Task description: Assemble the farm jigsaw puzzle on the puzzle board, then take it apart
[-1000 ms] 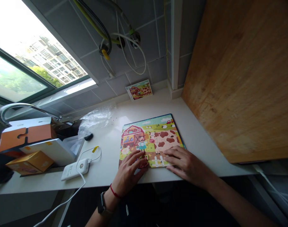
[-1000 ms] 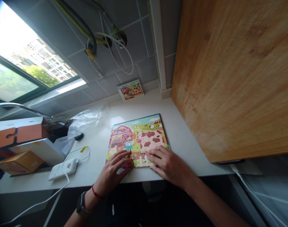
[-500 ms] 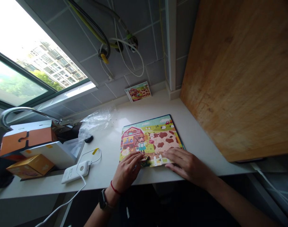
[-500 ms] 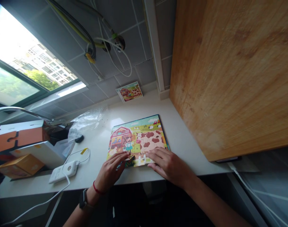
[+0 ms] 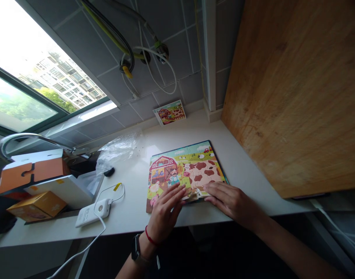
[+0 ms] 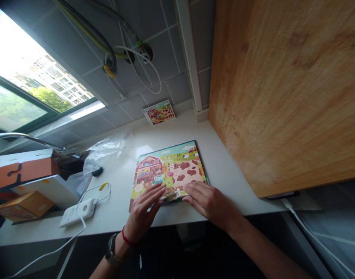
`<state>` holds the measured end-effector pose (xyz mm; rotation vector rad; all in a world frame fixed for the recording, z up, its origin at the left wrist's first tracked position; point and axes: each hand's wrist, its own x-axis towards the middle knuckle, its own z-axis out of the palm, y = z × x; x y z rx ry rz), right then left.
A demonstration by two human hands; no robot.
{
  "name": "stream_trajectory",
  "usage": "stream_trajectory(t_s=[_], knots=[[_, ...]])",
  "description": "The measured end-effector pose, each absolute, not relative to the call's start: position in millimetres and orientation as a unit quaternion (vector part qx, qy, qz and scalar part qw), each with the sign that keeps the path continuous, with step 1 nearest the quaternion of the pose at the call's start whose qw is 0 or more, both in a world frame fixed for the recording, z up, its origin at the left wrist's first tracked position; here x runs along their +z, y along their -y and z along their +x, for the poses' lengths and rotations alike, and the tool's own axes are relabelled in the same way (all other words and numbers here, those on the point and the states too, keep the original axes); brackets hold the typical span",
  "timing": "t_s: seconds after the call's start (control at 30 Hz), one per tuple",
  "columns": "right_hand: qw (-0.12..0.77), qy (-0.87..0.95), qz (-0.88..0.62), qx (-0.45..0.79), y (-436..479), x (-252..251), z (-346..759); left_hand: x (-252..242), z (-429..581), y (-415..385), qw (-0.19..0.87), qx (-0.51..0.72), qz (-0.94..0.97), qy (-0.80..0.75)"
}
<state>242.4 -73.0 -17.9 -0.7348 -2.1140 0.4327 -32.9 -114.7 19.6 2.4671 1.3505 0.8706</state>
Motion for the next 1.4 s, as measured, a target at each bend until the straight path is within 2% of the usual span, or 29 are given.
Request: stream_trajectory(t_s=[0.13, 0.5, 0.73, 0.93, 1.1, 1.4], knots=[[0.414, 0.839, -0.306, 0.177, 73, -18, 241, 10, -22, 113, 0.089, 0.238, 0.874, -0.415], [0.41, 0.837, -0.314, 0.181, 74, -20, 243, 7, -16, 108, 0.053, 0.217, 0.882, -0.415], [0.406, 0.844, -0.319, 0.144, 75, -25, 244, 3, -21, 109, 0.087, 0.206, 0.869, -0.442], [0.408, 0.832, -0.327, 0.183, 72, -24, 245, 2, -18, 109, 0.129, 0.216, 0.846, -0.47], [0.444, 0.811, -0.317, 0.211, 69, -13, 246, 6, -17, 107, 0.154, 0.23, 0.838, -0.47], [0.51, 0.75, -0.387, 0.167, 65, -8, 251, 3, -18, 106, 0.135, 0.221, 0.847, -0.465]])
